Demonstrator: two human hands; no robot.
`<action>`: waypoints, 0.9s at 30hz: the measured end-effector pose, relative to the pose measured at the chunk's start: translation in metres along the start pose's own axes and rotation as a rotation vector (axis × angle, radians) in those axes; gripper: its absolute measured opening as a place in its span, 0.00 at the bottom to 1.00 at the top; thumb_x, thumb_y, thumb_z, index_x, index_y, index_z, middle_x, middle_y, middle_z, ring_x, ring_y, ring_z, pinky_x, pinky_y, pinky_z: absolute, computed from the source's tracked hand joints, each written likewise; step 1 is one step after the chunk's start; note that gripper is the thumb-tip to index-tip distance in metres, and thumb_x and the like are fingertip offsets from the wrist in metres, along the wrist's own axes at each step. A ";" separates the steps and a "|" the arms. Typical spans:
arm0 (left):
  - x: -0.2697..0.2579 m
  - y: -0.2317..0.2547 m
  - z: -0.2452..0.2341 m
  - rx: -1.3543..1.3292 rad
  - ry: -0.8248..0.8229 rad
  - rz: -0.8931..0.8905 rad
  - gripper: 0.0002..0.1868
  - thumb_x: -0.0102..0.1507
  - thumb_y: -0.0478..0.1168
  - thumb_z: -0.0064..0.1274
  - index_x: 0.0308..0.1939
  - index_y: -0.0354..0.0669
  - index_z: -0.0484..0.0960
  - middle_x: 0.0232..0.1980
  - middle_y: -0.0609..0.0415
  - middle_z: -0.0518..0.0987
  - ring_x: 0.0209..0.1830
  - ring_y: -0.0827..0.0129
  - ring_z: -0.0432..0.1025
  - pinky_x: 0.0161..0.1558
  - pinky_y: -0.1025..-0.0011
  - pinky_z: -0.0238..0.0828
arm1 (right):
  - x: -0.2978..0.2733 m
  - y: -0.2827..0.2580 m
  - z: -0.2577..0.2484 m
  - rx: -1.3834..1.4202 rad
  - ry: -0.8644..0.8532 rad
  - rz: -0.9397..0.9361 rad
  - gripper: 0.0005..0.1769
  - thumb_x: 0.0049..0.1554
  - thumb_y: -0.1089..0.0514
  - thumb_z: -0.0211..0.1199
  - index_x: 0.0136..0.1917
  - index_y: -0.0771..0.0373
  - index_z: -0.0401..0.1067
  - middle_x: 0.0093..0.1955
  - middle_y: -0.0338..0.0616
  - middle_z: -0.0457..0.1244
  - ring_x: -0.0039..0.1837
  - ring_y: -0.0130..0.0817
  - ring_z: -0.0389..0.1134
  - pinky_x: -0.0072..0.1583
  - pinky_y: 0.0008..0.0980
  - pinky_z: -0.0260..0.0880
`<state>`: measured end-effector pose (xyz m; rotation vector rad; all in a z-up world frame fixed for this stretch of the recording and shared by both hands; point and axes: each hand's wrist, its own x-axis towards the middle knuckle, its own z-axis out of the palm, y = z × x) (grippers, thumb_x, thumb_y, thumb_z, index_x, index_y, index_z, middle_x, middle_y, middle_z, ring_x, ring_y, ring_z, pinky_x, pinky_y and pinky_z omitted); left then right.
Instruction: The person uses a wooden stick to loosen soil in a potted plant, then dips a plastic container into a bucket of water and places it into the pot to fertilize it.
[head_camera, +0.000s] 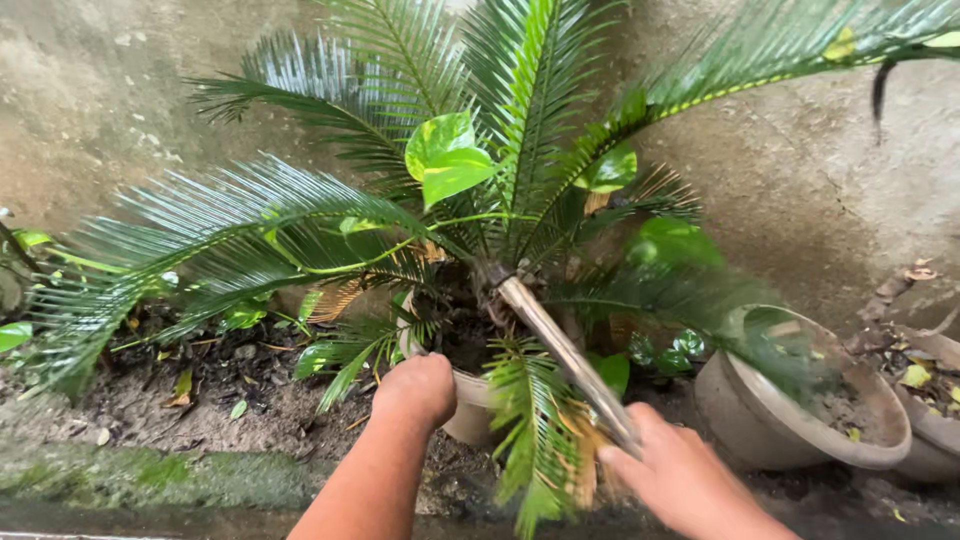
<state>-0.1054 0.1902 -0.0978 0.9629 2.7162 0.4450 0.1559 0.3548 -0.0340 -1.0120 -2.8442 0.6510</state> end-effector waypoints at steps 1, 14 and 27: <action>0.000 -0.002 0.001 0.015 0.007 0.009 0.13 0.63 0.35 0.46 0.47 0.39 0.84 0.54 0.39 0.82 0.56 0.50 0.78 0.57 0.57 0.75 | 0.001 -0.007 0.001 0.002 0.001 0.003 0.26 0.51 0.39 0.64 0.58 0.52 0.67 0.36 0.51 0.70 0.41 0.47 0.74 0.48 0.46 0.73; 0.008 -0.013 0.014 -0.011 0.026 0.020 0.15 0.60 0.35 0.49 0.51 0.41 0.81 0.56 0.40 0.81 0.58 0.49 0.77 0.57 0.56 0.75 | 0.000 -0.013 0.011 -0.034 0.096 0.148 0.26 0.54 0.35 0.63 0.50 0.58 0.70 0.38 0.58 0.70 0.49 0.59 0.73 0.51 0.51 0.72; 0.037 -0.013 0.014 0.117 0.065 0.252 0.22 0.68 0.52 0.38 0.46 0.42 0.84 0.56 0.36 0.78 0.56 0.43 0.75 0.55 0.49 0.74 | 0.022 0.008 0.036 0.291 -0.057 0.082 0.27 0.52 0.38 0.70 0.48 0.64 0.77 0.30 0.46 0.65 0.30 0.35 0.65 0.36 0.42 0.70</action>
